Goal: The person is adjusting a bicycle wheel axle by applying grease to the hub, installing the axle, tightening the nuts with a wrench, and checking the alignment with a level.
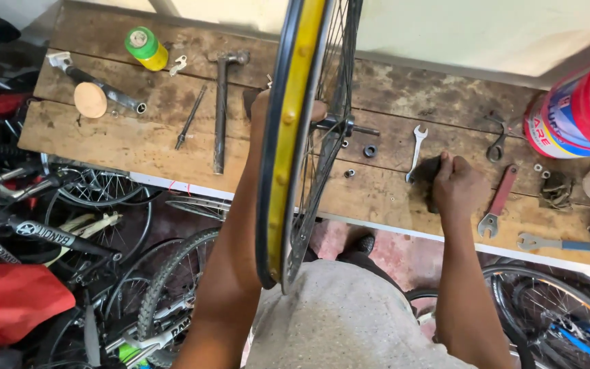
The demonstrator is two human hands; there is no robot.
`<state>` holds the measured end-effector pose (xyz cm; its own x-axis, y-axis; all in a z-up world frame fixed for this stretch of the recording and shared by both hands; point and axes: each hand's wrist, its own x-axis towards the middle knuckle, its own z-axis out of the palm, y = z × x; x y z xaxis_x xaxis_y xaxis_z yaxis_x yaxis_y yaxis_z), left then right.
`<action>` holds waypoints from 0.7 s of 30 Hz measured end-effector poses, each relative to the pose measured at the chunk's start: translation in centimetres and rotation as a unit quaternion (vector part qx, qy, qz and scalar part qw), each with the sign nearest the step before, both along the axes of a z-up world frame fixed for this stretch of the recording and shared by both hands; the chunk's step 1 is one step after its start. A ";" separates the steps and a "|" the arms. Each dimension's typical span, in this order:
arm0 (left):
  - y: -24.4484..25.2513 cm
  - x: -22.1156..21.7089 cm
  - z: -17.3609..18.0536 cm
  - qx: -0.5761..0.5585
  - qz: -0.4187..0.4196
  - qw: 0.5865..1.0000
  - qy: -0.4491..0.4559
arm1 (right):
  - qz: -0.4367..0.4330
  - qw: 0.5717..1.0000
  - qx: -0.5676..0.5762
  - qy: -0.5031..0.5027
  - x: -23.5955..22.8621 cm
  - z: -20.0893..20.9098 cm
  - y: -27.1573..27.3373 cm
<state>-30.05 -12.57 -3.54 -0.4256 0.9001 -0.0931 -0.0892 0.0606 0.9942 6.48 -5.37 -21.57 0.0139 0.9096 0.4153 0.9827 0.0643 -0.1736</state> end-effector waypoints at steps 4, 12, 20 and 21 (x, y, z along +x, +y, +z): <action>1.5 0.1 0.5 -0.007 -0.017 1.000 -0.006 | -0.004 0.998 0.030 0.054 0.0 -0.3 -0.9; 4.2 -0.8 2.1 -0.033 -0.047 0.998 -0.014 | -0.096 0.954 -0.074 0.276 -0.6 -1.7 -2.0; 4.0 0.1 2.9 -0.042 -0.014 0.998 -0.033 | 0.059 0.970 -0.201 0.124 -2.7 4.2 -3.2; 3.7 0.5 2.7 -0.053 -0.007 0.998 -0.040 | 0.073 0.968 -0.236 0.049 -1.9 2.6 -3.2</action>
